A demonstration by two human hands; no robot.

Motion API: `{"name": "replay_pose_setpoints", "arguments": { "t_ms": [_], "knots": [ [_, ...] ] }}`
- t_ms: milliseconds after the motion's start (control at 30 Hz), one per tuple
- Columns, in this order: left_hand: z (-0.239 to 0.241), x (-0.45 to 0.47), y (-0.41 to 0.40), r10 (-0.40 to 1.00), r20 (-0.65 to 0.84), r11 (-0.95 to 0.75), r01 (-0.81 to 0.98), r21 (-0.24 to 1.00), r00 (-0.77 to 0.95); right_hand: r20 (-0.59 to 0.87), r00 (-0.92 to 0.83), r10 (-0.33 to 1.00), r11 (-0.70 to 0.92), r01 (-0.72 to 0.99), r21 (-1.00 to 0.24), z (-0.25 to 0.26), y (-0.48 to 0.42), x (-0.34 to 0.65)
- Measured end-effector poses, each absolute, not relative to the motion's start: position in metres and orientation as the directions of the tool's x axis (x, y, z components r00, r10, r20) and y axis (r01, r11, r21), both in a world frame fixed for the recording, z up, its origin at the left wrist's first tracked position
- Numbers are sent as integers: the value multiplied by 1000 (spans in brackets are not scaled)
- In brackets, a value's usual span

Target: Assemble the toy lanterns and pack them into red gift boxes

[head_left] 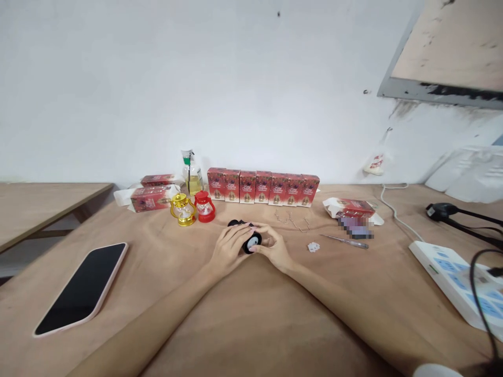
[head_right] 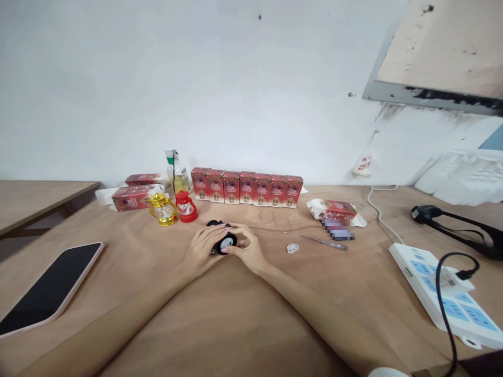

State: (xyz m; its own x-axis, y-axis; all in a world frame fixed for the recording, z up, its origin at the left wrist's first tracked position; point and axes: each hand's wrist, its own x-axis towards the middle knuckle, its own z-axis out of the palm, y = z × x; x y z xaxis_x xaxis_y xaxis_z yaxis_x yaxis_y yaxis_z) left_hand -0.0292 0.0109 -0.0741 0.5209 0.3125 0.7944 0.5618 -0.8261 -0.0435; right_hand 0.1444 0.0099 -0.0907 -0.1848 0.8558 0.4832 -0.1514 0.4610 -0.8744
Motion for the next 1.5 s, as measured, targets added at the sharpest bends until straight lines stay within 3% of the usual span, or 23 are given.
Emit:
{"name": "replay_pose_setpoints", "arguments": {
  "t_ms": [200,633,900,1133,1233,1333,1433,1500],
  "knots": [
    [-77,-29,12,313,795,-816,575,-54,519,493,-180,851,471,-153,-869,-91,9,144],
    [-74,-23,8,153,817,-827,525,-202,556,473,-189,861,446,-168,-879,-92,7,141],
    [-76,-21,10,141,820,-856,484,-180,554,391,-205,897,338,-250,-907,-86,4,140],
    [-79,-22,11,158,819,-865,477,-155,552,407,-204,890,361,-229,-904,-89,5,139],
    [-81,-26,15,215,853,-859,507,-66,475,452,-224,864,437,-115,-892,-88,6,145],
    [-81,-31,20,319,913,-789,606,106,256,524,-216,824,562,189,-805,-83,11,157],
    [-79,-35,25,438,899,-671,659,340,-17,632,-157,759,564,645,-516,-78,23,176],
    [-76,-37,28,545,821,-612,587,529,-172,625,-87,776,363,871,-330,-78,32,188]
  ]
}}
